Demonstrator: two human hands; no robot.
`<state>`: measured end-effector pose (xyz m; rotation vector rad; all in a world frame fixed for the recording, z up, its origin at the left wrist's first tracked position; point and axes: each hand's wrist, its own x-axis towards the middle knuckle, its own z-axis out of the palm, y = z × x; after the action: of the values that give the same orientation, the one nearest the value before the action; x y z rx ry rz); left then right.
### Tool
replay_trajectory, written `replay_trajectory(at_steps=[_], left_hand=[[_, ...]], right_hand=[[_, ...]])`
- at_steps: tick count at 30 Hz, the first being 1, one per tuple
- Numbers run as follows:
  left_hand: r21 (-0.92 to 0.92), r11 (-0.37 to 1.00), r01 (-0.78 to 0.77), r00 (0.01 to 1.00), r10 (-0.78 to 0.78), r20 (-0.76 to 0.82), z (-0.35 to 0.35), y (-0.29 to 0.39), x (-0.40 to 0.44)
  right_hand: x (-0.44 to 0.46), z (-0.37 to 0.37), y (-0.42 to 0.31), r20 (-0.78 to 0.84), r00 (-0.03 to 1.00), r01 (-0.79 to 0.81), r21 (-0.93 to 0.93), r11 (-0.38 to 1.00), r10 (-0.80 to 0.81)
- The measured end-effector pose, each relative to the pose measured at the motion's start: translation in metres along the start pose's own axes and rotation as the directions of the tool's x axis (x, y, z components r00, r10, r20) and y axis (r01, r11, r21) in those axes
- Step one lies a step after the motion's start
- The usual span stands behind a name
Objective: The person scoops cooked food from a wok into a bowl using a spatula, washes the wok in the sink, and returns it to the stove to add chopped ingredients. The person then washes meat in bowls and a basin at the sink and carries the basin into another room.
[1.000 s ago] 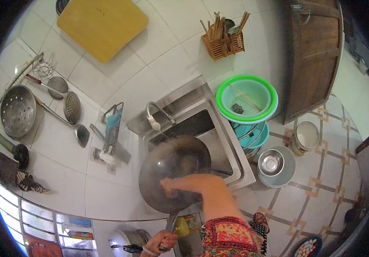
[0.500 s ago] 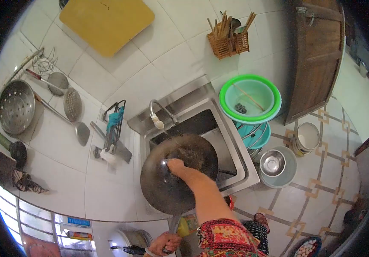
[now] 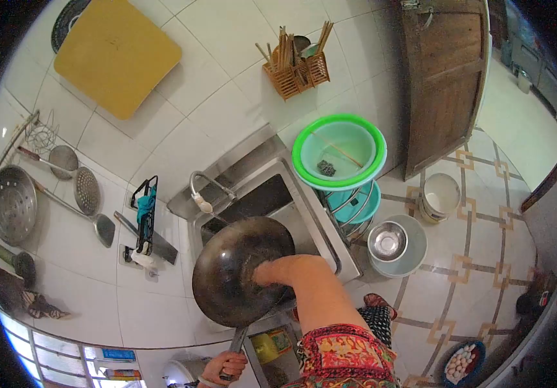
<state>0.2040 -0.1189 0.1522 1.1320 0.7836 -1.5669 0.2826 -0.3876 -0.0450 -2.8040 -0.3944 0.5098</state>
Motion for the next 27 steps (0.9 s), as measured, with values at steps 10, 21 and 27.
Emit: replay_trajectory(at_steps=[10, 21, 27], left_hand=[[-0.436, 0.879, 0.193, 0.979, -0.142, 0.147, 0.055, 0.060, -0.029], [-0.377, 0.891, -0.252, 0.952, 0.159, -0.261, 0.131, 0.068, -0.087], [-0.559, 0.806, -0.196, 0.981, 0.163, -0.109, 0.127, 0.065, -0.081]], right_hand=[[-0.046, 0.005, 0.128, -0.283, 0.817, -0.419, 0.309, 0.854, 0.503], [-0.061, -0.002, 0.140, -0.170, 0.908, -0.357, 0.162, 0.920, 0.382], [-0.056, 0.003, 0.147, -0.245, 0.887, -0.324, 0.275, 0.905, 0.391]])
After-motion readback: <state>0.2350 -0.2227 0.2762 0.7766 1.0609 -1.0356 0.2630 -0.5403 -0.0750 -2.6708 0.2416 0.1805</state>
